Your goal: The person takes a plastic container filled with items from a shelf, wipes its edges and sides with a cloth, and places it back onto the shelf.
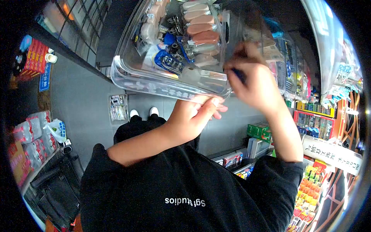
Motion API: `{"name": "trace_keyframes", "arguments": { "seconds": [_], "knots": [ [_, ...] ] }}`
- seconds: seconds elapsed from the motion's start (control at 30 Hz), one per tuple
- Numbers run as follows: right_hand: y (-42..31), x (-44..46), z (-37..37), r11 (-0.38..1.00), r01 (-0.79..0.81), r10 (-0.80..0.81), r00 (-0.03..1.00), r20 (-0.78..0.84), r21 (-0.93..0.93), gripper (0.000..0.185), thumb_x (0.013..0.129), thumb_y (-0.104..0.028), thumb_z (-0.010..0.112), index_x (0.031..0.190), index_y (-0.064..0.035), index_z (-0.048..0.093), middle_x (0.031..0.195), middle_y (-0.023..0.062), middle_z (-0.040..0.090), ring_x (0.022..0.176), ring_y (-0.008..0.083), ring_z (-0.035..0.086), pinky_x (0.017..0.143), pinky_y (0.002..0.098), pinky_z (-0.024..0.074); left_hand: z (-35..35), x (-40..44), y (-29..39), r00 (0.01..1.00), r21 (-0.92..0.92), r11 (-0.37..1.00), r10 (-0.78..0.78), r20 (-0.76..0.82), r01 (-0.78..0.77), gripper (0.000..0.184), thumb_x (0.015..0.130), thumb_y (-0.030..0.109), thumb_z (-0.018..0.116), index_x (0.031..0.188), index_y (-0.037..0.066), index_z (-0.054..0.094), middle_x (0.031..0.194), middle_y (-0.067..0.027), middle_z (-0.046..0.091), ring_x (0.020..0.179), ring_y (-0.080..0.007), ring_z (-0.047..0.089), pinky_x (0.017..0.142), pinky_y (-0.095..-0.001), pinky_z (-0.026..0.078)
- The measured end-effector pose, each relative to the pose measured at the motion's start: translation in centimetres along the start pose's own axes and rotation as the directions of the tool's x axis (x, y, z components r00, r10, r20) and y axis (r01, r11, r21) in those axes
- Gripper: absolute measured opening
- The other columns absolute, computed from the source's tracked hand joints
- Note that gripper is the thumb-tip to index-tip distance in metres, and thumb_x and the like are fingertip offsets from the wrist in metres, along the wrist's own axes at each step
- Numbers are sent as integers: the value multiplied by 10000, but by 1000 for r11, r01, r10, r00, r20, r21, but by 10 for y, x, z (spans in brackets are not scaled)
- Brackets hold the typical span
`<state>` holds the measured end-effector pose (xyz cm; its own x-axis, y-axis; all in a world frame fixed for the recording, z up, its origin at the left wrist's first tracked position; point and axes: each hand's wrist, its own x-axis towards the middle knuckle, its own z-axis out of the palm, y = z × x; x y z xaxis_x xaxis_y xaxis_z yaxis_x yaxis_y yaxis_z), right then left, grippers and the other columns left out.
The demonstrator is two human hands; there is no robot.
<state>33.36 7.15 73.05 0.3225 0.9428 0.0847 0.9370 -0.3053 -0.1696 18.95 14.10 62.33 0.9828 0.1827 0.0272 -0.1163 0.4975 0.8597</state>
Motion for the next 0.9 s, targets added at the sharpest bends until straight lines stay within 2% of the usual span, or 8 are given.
{"name": "trace_keyframes", "arguments": {
  "seconds": [0.17,0.3,0.37,0.4,0.47,0.6,0.67,0.9],
  "knots": [
    [56,35,8,956,-65,15,985,-172,-288,139,687,-127,600,810,-110,663,941,202,546,849,361,568,733,400,476,1,-6,-5,997,-93,993,70,-28,-72,266,935,111,393,1001,-106,532,920,-174,636,848,-194,627,786,-296,490],
    [103,59,6,943,-215,178,971,-159,-253,117,722,-131,603,805,-56,636,911,165,597,924,337,539,826,365,434,0,-10,-5,997,-59,995,76,-33,-78,237,924,88,424,981,-112,536,914,-170,640,857,-192,630,797,-290,491],
    [140,70,5,852,28,-154,968,-198,-523,136,742,-161,593,821,-67,651,906,153,620,926,327,542,835,369,431,-2,-13,-3,997,-26,997,74,-17,-75,254,931,90,393,989,-113,533,928,-186,636,871,-218,629,817,-311,484],
    [141,76,4,852,27,-154,968,-200,-523,136,742,-161,593,821,-67,651,906,153,620,926,327,542,835,369,431,-2,-14,-2,998,5,998,70,-4,-70,272,939,93,362,996,-114,529,941,-203,632,885,-245,627,837,-333,476],
    [143,87,6,719,-262,169,964,-203,-644,140,766,-92,540,828,0,625,775,206,626,699,327,613,645,382,479,-1,-14,-1,996,5,996,84,-10,-84,274,939,93,360,993,-111,534,940,-202,633,885,-245,628,837,-332,476],
    [115,84,-1,872,-296,213,947,-241,-390,197,748,-124,518,882,-18,617,852,244,598,788,411,570,716,461,454,-4,-14,0,995,29,994,101,-12,-101,286,942,105,358,995,-107,542,938,-200,634,881,-245,629,837,-325,474],
    [114,74,5,925,-353,312,918,-245,-144,142,752,-163,596,844,-79,664,921,163,618,935,324,542,847,358,424,-3,-15,0,993,26,993,116,-14,-116,290,943,107,355,1002,-109,540,943,-201,633,885,-244,627,839,-325,473],
    [28,11,7,967,-253,247,940,-236,2,169,716,-108,625,868,-43,659,934,141,548,927,269,544,832,301,409,-1,-15,-2,992,-6,992,126,5,-126,302,948,111,343,1015,-115,531,969,-201,625,909,-244,618,845,-331,471]
  ]
}}
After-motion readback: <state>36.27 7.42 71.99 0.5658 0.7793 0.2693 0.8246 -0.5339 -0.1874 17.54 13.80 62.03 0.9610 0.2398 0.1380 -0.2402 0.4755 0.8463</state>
